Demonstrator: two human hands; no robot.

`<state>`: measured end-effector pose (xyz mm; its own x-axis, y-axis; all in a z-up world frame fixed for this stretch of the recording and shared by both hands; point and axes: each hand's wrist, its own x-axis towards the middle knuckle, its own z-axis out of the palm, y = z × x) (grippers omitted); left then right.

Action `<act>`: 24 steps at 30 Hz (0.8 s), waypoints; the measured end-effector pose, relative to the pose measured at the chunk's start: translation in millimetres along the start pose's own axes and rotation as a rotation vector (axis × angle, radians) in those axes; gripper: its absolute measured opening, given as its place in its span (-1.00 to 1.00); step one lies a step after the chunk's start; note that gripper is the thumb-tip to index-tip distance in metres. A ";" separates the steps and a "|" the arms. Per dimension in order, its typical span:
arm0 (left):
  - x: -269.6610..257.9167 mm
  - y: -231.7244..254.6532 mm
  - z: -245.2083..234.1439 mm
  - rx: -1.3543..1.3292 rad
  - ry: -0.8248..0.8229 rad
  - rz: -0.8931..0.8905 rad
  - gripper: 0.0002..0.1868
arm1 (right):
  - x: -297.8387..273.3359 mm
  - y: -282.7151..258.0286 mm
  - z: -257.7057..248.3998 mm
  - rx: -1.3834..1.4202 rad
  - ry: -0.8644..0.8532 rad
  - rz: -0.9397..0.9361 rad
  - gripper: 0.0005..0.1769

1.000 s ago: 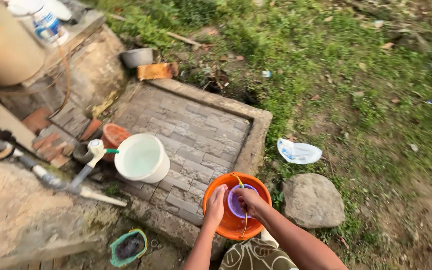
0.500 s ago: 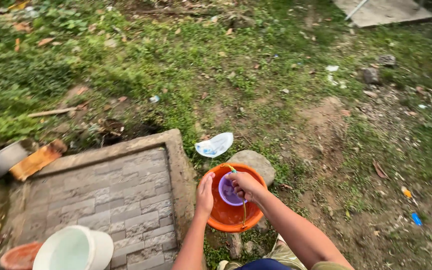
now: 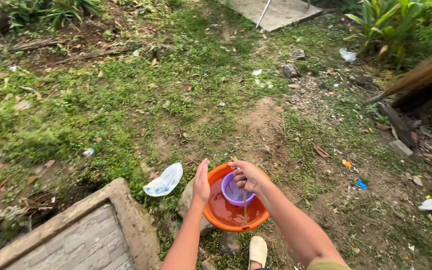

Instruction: Watering various green plants in a backyard using a small cup and buckets of water.

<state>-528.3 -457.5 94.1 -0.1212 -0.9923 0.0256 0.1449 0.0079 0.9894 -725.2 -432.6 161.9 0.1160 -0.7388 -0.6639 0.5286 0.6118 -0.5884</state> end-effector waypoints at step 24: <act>206.5 -43.6 327.5 -0.071 -0.377 -0.099 -0.44 | 23.1 -250.5 -253.7 0.315 0.080 -0.203 -0.77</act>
<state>-881.3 -622.2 103.0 -0.4885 -0.8726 -0.0059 0.1799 -0.1074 0.9778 -1068.3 -531.2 176.9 -0.0772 -0.8037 -0.5900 0.7680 0.3295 -0.5492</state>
